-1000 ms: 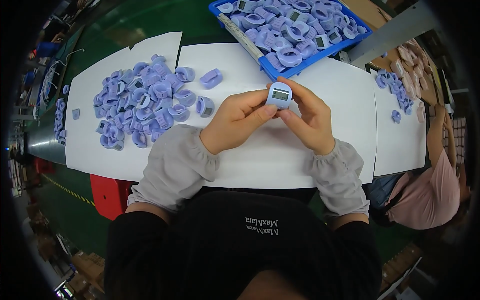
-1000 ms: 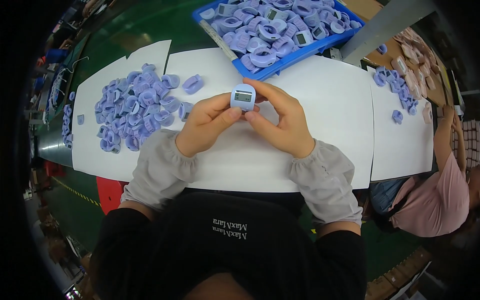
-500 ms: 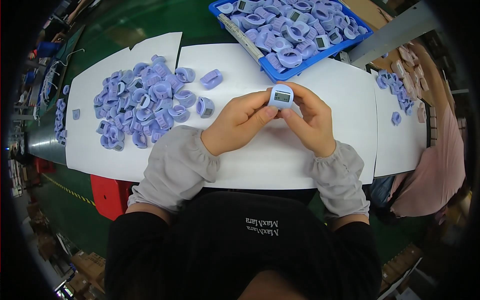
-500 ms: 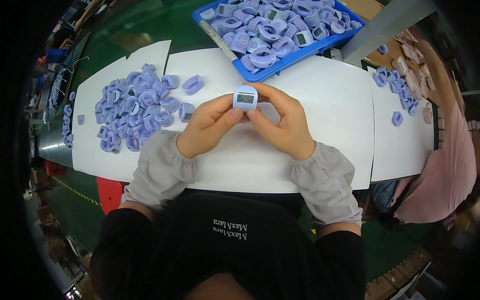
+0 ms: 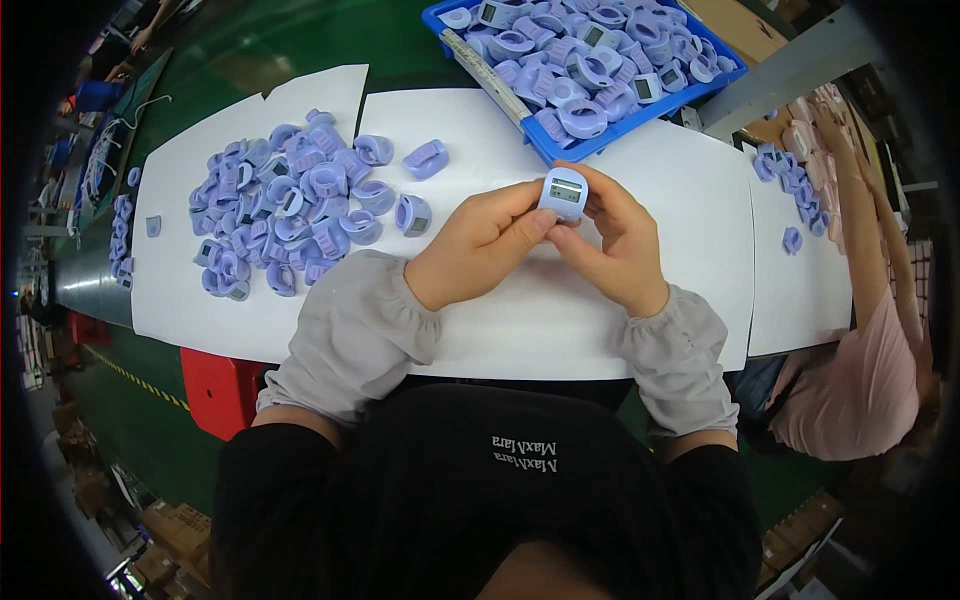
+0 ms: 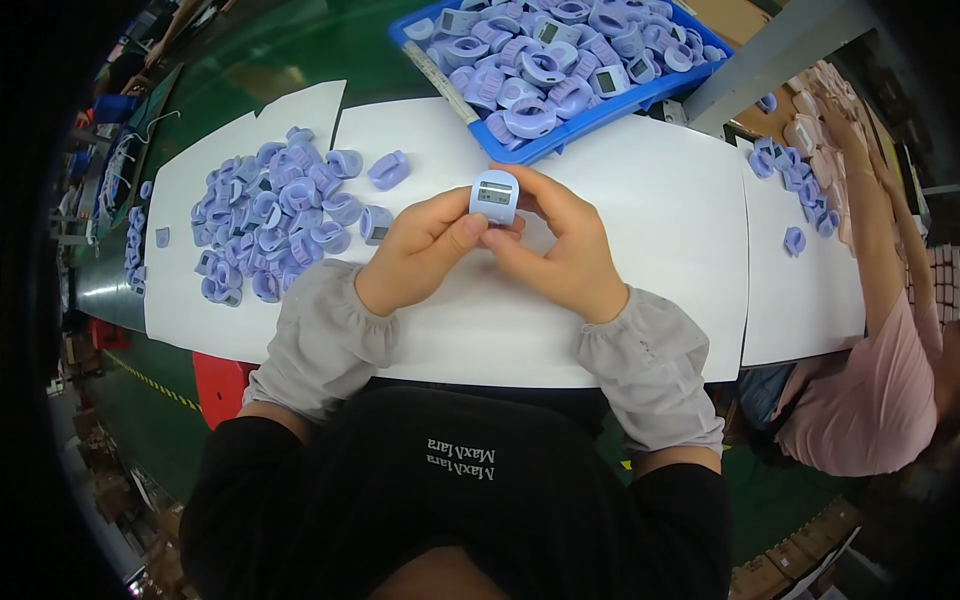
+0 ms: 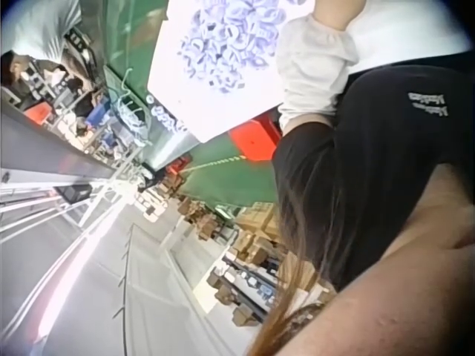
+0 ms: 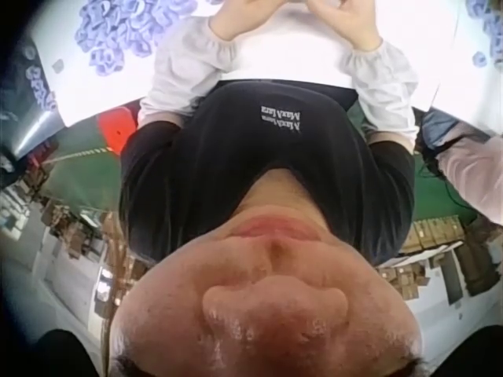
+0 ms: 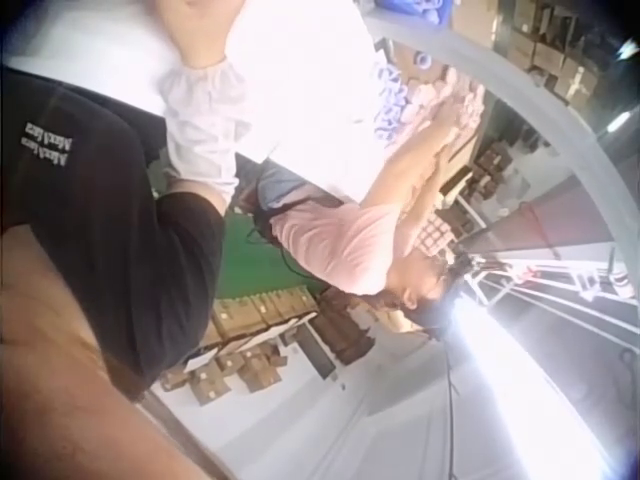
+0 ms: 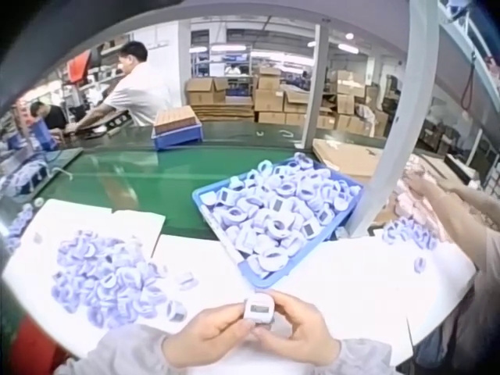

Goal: Picking up small plastic components from a table and placing them into a sorting tray.

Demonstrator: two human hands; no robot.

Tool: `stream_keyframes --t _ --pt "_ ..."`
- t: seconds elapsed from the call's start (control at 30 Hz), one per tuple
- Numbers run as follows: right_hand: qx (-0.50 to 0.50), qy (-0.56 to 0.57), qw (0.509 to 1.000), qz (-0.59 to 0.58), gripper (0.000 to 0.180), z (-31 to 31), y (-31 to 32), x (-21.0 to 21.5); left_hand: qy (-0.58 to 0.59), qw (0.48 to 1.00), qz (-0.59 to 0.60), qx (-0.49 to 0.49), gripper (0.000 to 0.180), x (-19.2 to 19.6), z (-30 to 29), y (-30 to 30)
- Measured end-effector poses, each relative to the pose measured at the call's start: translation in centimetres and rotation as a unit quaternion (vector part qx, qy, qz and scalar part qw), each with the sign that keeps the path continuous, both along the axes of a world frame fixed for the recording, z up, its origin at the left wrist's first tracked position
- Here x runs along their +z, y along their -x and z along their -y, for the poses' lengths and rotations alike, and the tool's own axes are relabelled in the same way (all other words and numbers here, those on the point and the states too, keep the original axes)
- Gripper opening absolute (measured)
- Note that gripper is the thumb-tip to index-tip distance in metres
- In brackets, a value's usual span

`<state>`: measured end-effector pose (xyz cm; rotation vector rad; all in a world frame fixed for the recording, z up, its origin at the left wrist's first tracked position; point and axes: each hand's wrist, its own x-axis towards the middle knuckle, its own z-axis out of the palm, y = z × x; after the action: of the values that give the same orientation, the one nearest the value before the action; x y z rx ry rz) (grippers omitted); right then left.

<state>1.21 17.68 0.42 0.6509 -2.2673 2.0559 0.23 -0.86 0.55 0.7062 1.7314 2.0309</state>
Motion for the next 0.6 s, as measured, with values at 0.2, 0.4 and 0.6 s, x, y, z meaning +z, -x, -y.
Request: stream_keyframes --t 0.2,0.4,0.6 --pt "-0.019 -0.025 0.999 0.000 0.047 -0.1 -0.1 0.1 -0.008 0.999 0.027 -0.023 0.034 -0.1 0.0 0.0" --pt "-0.051 0.098 0.990 0.091 0.042 -0.8 0.6 0.5 0.116 0.987 -0.043 0.101 0.027 1.7 0.5 0.2" --pt "-0.236 0.469 0.829 0.190 0.037 -9.8 5.4 -0.9 0.421 0.736 -0.406 0.341 0.028 1.0 6.5 4.0"
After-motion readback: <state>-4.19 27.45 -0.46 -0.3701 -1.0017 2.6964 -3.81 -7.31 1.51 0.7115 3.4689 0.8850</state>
